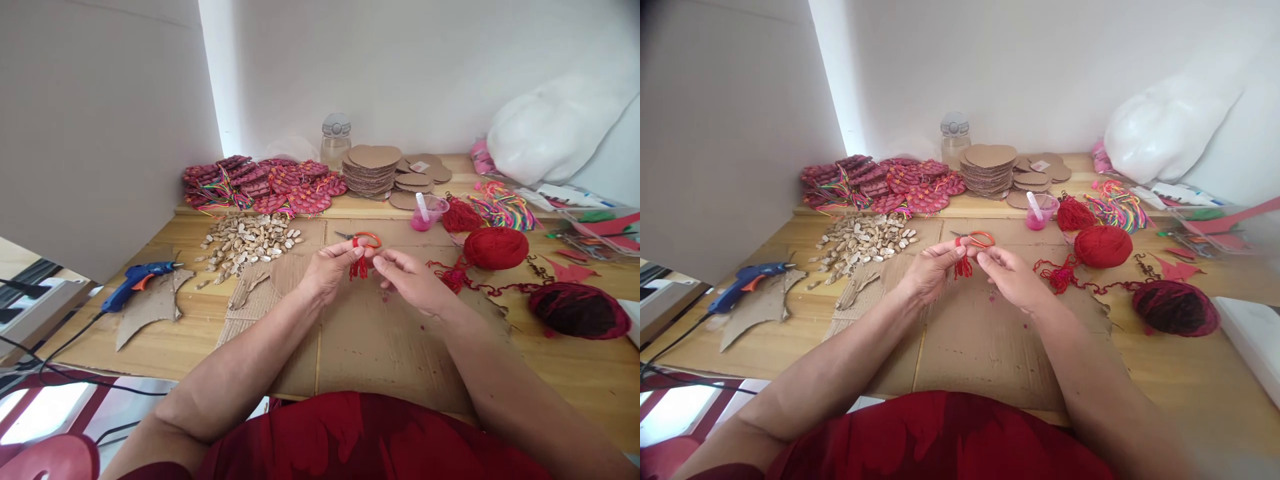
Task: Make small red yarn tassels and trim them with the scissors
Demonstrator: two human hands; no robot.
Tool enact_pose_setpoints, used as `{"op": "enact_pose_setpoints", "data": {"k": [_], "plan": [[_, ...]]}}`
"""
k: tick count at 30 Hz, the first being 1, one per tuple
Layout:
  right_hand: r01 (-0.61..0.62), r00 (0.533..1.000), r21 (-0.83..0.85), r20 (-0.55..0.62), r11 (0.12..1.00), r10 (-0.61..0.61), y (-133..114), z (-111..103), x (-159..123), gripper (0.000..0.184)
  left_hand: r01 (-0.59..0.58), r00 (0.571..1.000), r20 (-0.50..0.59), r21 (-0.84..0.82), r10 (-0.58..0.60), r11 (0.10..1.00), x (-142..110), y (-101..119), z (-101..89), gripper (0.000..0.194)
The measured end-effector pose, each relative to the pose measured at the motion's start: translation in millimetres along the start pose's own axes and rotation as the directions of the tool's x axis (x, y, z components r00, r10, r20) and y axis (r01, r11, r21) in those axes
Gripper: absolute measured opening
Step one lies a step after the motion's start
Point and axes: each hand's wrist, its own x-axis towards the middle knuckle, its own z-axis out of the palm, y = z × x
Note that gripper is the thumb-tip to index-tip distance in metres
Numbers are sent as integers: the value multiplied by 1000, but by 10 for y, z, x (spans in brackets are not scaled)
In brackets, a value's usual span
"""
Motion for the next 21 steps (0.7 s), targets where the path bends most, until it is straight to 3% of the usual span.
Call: {"op": "enact_pose_setpoints", "data": {"k": [5, 12, 21], "plan": [[73, 995, 120, 55, 990, -80, -16, -5, -3, 34, -23, 1000, -10, 30, 23, 999, -24, 19, 54, 25], [-103, 988, 395, 144, 913, 49, 44, 234, -14, 33, 55, 998, -6, 18, -55, 998, -88, 6, 104, 29], [-249, 956, 509, 268, 824, 123, 31, 282, -22, 26, 199, 980, -6, 13, -199, 980, -104, 62, 97, 30]]}}
